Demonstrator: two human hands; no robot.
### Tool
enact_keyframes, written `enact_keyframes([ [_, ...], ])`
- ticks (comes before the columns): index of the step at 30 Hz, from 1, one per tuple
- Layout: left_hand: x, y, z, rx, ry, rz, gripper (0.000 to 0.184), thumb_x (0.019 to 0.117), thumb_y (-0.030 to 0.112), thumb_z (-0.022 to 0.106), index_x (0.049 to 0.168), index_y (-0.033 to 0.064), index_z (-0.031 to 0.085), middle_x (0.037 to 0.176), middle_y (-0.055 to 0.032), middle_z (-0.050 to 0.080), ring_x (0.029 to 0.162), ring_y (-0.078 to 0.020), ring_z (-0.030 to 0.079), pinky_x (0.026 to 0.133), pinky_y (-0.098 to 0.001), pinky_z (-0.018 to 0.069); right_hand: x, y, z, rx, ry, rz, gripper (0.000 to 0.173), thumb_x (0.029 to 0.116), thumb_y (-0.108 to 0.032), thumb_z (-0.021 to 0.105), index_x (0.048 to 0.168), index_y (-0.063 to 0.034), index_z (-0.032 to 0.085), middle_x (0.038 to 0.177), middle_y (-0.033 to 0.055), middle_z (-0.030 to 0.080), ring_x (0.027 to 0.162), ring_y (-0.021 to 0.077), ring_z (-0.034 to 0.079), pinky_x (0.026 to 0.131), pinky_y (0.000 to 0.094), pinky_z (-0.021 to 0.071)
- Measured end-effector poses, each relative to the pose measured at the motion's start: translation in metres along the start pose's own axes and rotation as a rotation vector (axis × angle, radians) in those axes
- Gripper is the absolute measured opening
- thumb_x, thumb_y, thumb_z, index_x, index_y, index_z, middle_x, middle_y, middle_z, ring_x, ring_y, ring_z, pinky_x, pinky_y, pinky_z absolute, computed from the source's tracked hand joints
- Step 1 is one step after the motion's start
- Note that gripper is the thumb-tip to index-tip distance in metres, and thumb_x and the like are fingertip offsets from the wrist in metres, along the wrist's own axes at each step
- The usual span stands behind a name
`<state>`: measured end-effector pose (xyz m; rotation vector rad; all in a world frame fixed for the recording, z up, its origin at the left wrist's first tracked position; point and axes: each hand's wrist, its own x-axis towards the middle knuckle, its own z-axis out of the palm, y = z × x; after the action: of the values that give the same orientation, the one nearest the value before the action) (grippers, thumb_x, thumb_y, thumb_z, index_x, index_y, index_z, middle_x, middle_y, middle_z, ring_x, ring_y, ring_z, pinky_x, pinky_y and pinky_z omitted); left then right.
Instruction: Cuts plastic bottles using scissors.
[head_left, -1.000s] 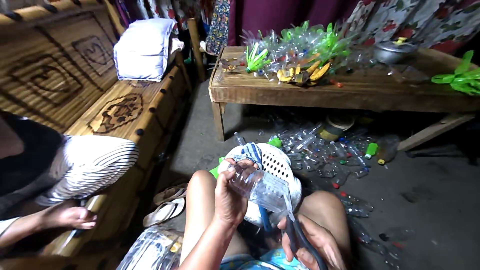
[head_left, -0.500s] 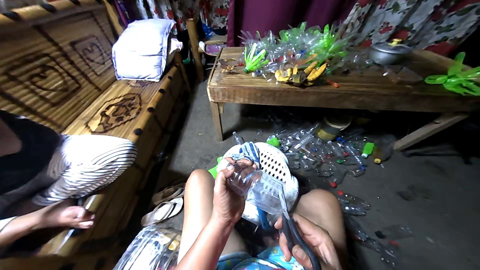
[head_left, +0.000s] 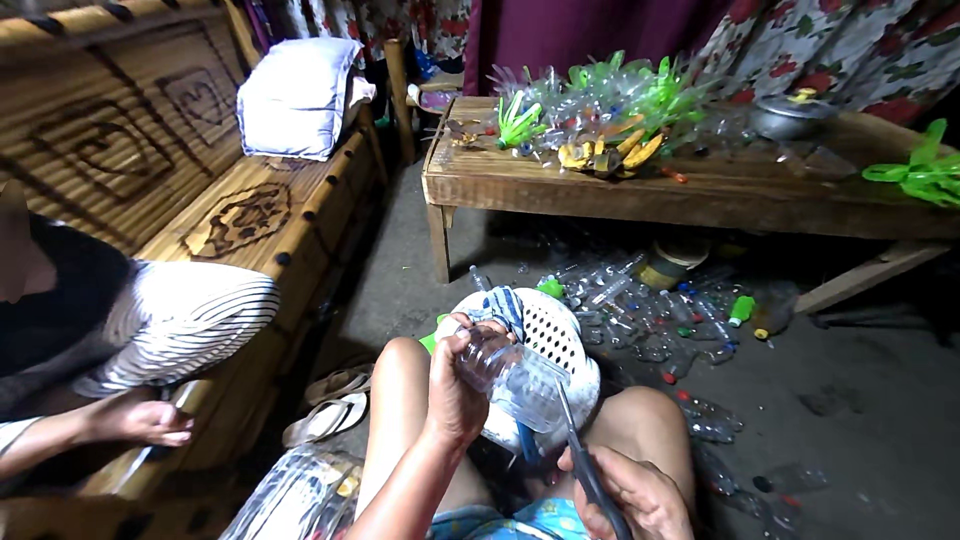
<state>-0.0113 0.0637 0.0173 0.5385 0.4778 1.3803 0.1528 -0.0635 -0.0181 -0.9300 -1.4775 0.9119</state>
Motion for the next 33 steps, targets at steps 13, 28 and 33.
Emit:
enact_keyframes([
  [13,0.003,0.003,-0.005,0.036,-0.025,-0.004,0.028,0.0952,0.016,0.029,0.089,0.0118,0.056,0.085,-0.0078,0.073,0.082,-0.0175,0.073,0.075,-0.0313,0.0599,-0.002,-0.002,-0.007,-0.033,-0.059,0.022,0.029,0.0985,-0.027,0.068,0.113,-0.0019,0.069,0.072,-0.0036,0.068,0.065,-0.0073,0.060,0.063,0.0121,0.0515],
  [28,0.018,0.006,-0.010,0.182,-0.288,-0.086,0.016,0.0974,0.015,0.035,0.099,0.0116,0.051,0.079,-0.0040,0.070,0.076,-0.0163,0.071,0.074,-0.0323,0.0603,-0.008,-0.002,-0.012,0.133,-0.175,0.101,0.036,0.0981,-0.041,0.067,0.119,-0.0123,0.071,0.078,-0.0095,0.071,0.068,-0.0075,0.062,0.064,0.0120,0.0527],
  [33,0.017,0.007,-0.010,0.199,-0.322,-0.110,0.017,0.0976,0.016,0.034,0.099,0.0122,0.050,0.082,-0.0039,0.069,0.079,-0.0167,0.071,0.076,-0.0331,0.0595,-0.004,0.001,-0.011,0.169,-0.189,0.068,0.043,0.0976,-0.048,0.065,0.120,-0.0121,0.070,0.078,-0.0104,0.071,0.066,-0.0082,0.061,0.062,0.0106,0.0508],
])
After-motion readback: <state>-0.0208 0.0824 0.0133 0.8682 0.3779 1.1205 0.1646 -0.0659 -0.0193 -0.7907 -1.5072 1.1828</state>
